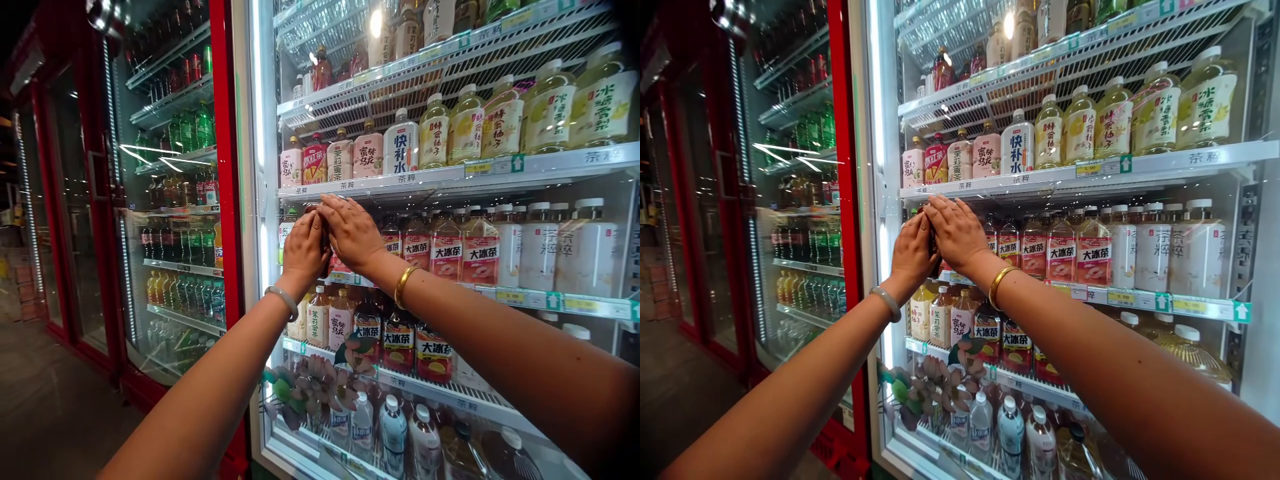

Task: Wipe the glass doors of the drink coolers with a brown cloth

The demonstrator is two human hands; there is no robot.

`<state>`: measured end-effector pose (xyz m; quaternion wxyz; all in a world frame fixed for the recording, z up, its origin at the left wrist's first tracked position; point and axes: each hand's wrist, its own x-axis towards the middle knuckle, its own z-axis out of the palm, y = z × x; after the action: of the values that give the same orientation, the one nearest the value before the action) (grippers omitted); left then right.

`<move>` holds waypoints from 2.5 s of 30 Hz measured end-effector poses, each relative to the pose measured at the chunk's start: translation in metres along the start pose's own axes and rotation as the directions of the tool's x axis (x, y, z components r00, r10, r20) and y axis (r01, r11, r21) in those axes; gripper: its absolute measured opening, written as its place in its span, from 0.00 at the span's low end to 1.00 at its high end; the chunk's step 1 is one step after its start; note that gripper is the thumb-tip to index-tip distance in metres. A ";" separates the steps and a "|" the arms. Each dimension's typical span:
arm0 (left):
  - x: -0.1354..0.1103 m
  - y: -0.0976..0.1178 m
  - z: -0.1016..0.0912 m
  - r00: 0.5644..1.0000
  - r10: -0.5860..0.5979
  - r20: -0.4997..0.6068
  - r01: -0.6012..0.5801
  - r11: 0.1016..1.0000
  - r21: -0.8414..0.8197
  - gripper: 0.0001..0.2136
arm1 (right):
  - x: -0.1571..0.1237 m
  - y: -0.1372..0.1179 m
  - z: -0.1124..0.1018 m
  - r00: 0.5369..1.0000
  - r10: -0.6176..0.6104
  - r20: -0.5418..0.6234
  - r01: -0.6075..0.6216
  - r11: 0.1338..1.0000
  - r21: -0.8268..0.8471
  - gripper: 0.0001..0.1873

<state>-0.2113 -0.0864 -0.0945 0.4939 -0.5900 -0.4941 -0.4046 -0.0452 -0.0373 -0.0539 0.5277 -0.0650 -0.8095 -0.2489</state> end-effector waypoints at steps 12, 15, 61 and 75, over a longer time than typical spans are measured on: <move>-0.041 -0.024 0.006 0.990 0.144 0.002 -0.144 0.989 -0.020 0.34 | -0.027 0.007 0.033 0.985 -0.163 0.065 0.171 0.974 -0.146 0.32; -0.038 -0.024 0.008 0.984 0.179 -0.004 -0.179 0.983 -0.050 0.33 | -0.026 0.005 0.030 0.992 -0.116 0.053 0.121 0.986 -0.115 0.33; -0.002 -0.030 0.023 0.963 -0.094 -0.252 0.066 0.991 -0.119 0.21 | -0.017 0.019 0.025 0.969 -0.166 0.181 0.205 0.954 -0.220 0.27; 0.068 -0.017 0.023 0.952 0.042 -0.304 -0.091 0.985 -0.148 0.22 | -0.003 0.094 -0.066 0.965 -0.189 0.182 0.246 0.891 -0.381 0.26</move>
<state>-0.2155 -0.0505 -0.0297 0.5276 -0.5758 -0.3592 -0.5110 0.0453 0.0136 -0.0035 0.4140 -0.0977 -0.7785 -0.4616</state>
